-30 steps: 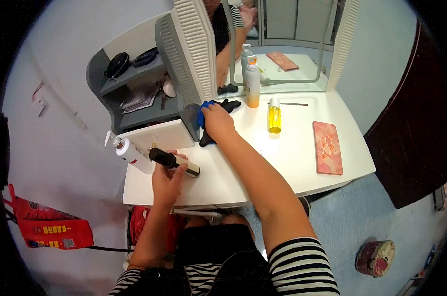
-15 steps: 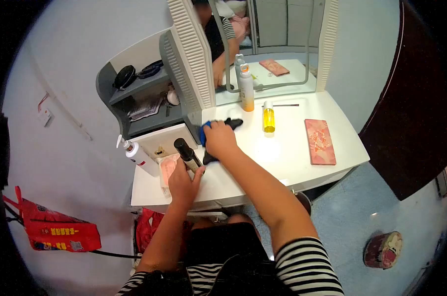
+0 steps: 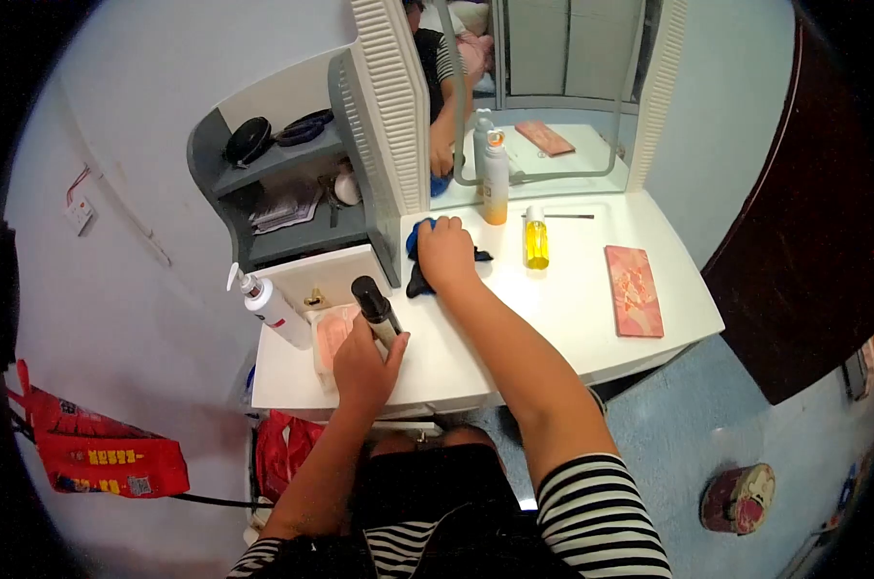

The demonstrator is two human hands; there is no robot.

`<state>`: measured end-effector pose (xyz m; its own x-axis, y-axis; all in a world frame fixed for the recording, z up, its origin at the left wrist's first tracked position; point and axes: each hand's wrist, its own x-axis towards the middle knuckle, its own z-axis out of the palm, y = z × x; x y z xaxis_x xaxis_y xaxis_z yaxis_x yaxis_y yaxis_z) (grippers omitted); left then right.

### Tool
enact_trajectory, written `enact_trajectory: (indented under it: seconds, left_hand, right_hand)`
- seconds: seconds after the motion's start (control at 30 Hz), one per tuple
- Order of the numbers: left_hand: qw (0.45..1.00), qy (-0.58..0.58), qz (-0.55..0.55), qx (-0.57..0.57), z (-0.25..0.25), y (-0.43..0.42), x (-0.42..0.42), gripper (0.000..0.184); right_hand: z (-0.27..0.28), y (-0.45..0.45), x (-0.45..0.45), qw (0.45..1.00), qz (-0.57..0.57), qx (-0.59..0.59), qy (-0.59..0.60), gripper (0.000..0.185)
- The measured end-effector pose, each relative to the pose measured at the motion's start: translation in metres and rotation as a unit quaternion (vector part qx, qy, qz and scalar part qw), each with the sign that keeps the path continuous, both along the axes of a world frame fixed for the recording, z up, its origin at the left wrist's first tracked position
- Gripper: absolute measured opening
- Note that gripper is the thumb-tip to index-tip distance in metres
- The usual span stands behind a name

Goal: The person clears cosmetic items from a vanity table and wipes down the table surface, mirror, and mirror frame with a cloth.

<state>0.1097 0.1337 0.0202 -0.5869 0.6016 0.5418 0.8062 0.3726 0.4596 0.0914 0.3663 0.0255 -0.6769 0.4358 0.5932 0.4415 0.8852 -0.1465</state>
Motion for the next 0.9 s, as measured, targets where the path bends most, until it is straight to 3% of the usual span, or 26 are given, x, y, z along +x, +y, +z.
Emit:
enact_trajectory:
  seconds: [0.07,0.13,0.17,0.23,0.37,0.5,0.57,0.7,0.8,0.9]
  left_hand:
    - [1.0,-0.01,0.006,-0.019,0.003,-0.002,0.0,0.06]
    - [0.999,-0.026,-0.016,-0.024,0.005,-0.001,-0.001,0.061]
    - [0.999,-0.03,-0.018,-0.03,0.009,0.0,0.0,0.06]
    - [1.0,-0.003,-0.012,-0.006,0.005,0.003,0.001,0.055]
    - [1.0,0.0,-0.016,0.006,0.002,0.0,-0.001,0.052]
    - [0.999,0.014,-0.038,0.032,-0.001,0.0,-0.003,0.054]
    - [1.0,0.006,-0.019,0.004,0.002,0.0,-0.001,0.061]
    - [1.0,-0.013,-0.021,-0.01,0.008,-0.001,0.0,0.059]
    - [0.999,-0.003,-0.038,0.01,0.007,-0.002,0.0,0.058]
    - [0.999,-0.003,-0.04,0.003,0.015,-0.003,0.002,0.057]
  right_hand:
    - [0.018,0.016,-0.019,0.998,-0.003,-0.048,0.041,0.03]
    - [0.057,0.017,-0.028,0.982,0.008,-0.016,0.189,0.036]
    - [0.073,0.02,-0.034,0.982,0.008,-0.014,0.187,0.036]
    - [0.095,0.027,-0.048,0.953,-0.017,0.013,0.302,0.041]
    - [0.084,0.031,-0.061,0.961,-0.052,-0.072,0.263,0.04]
    - [0.024,0.031,-0.06,0.973,-0.052,-0.099,0.202,0.034]
    - [0.001,0.036,-0.068,0.969,-0.06,-0.193,0.145,0.03]
    - [0.058,0.027,-0.053,0.981,-0.082,-0.169,0.057,0.031]
    - [0.105,0.023,-0.044,0.965,-0.034,-0.056,0.253,0.035]
    - [0.173,0.03,-0.055,0.933,-0.008,0.037,0.358,0.034]
